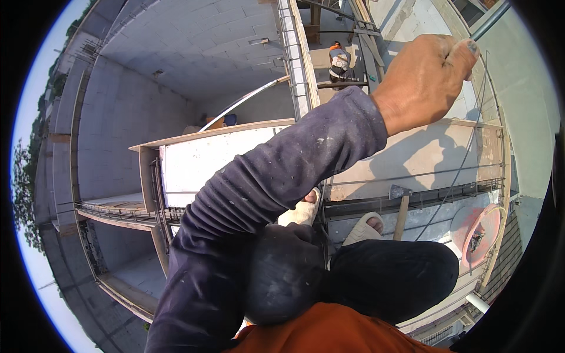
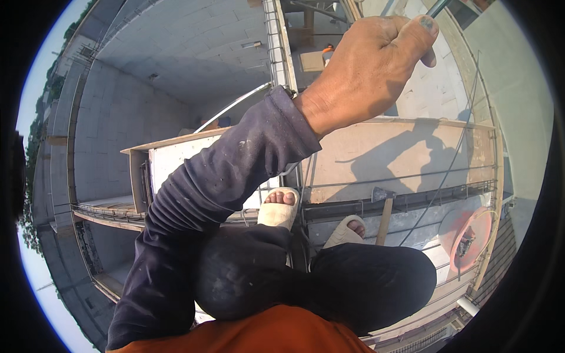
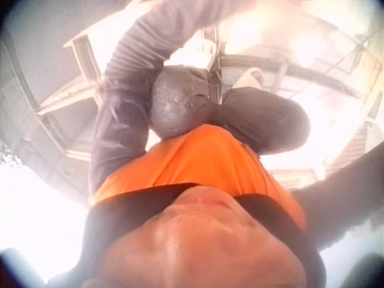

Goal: The person positions pieces of plywood against a concrete beam structure and secures them using a hatchet to hammer nails and adjusting steel reinforcement rods by hand.

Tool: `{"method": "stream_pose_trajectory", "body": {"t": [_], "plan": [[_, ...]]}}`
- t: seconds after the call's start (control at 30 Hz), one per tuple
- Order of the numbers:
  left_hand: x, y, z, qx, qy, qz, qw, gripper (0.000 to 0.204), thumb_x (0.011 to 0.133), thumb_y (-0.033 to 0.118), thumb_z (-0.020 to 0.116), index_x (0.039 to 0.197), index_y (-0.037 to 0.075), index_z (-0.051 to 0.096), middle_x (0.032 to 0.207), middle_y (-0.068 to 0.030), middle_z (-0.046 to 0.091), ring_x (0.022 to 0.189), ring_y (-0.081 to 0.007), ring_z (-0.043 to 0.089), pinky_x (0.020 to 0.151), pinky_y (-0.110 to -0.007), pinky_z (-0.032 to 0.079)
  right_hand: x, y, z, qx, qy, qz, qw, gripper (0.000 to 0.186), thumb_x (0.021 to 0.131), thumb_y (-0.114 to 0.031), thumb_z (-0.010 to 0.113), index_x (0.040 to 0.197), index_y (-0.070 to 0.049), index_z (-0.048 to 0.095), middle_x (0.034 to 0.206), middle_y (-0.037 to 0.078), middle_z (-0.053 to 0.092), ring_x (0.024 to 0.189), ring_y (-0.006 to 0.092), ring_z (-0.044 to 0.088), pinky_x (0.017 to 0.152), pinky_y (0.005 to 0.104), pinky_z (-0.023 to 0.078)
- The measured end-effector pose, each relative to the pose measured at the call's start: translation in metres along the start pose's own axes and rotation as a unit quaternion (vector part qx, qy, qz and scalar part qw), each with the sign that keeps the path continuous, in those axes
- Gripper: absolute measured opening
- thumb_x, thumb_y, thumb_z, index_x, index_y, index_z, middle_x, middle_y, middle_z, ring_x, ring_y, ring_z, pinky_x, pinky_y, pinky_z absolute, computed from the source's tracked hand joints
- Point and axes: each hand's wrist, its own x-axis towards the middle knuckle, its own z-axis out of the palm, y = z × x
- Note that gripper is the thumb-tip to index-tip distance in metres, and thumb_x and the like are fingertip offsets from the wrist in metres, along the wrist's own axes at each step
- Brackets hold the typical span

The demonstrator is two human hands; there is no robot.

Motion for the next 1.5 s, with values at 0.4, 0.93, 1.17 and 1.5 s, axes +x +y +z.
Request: {"method": "stream_pose_trajectory", "body": {"t": [0.4, 0.93, 1.17, 1.5], "plan": [[-0.243, -0.120, -0.211, 0.458, 0.086, -0.072, 0.882, 0.060, 0.106, 0.062, 0.046, 0.087, 0.010, 0.068, 0.066, -0.0097, 0.067, 0.056, -0.0303, 0.065, 0.053, -0.043, 0.048, 0.001, 0.172, -0.107, 0.068, 0.059, 0.107, 0.990, 0.035, 0.113, -0.026, 0.036, 0.108, 0.002, 0.056, 0.097, 0.013, 0.064, 0.092, 0.0251, 0.064, 0.105, 0.0437, 0.049], [-0.365, -0.338, -0.319, 0.533, -0.067, -0.308, 0.785, 0.026, 0.106, 0.023, 0.048, 0.103, 0.001, 0.060, 0.109, -0.0215, 0.061, 0.106, -0.0425, 0.057, 0.093, -0.054, 0.043, -0.149, 0.374, 0.068, 0.217, 0.038, 0.429, 0.876, 0.031, 0.114, -0.031, 0.032, 0.116, -0.002, 0.044, 0.112, 0.028, 0.069, 0.107, 0.0447, 0.071, 0.092, 0.0565, 0.061], [-0.363, -0.343, -0.337, 0.500, -0.091, -0.372, 0.777, 0.032, 0.108, 0.030, 0.049, 0.108, -0.001, 0.059, 0.109, -0.0260, 0.061, 0.106, -0.0483, 0.055, 0.096, -0.058, 0.040, -0.184, 0.423, 0.073, 0.175, 0.000, 0.485, 0.857, 0.034, 0.111, -0.031, 0.035, 0.120, 0.000, 0.045, 0.119, 0.032, 0.067, 0.109, 0.0459, 0.071, 0.089, 0.0563, 0.063], [-0.363, -0.359, -0.335, 0.517, -0.111, -0.400, 0.749, 0.035, 0.108, 0.033, 0.052, 0.114, -0.001, 0.059, 0.113, -0.0271, 0.063, 0.109, -0.0462, 0.058, 0.096, -0.057, 0.043, -0.190, 0.467, 0.073, 0.123, 0.006, 0.536, 0.835, 0.043, 0.108, -0.023, 0.037, 0.140, 0.006, 0.040, 0.133, 0.040, 0.058, 0.109, 0.0468, 0.071, 0.082, 0.0510, 0.066]]}}
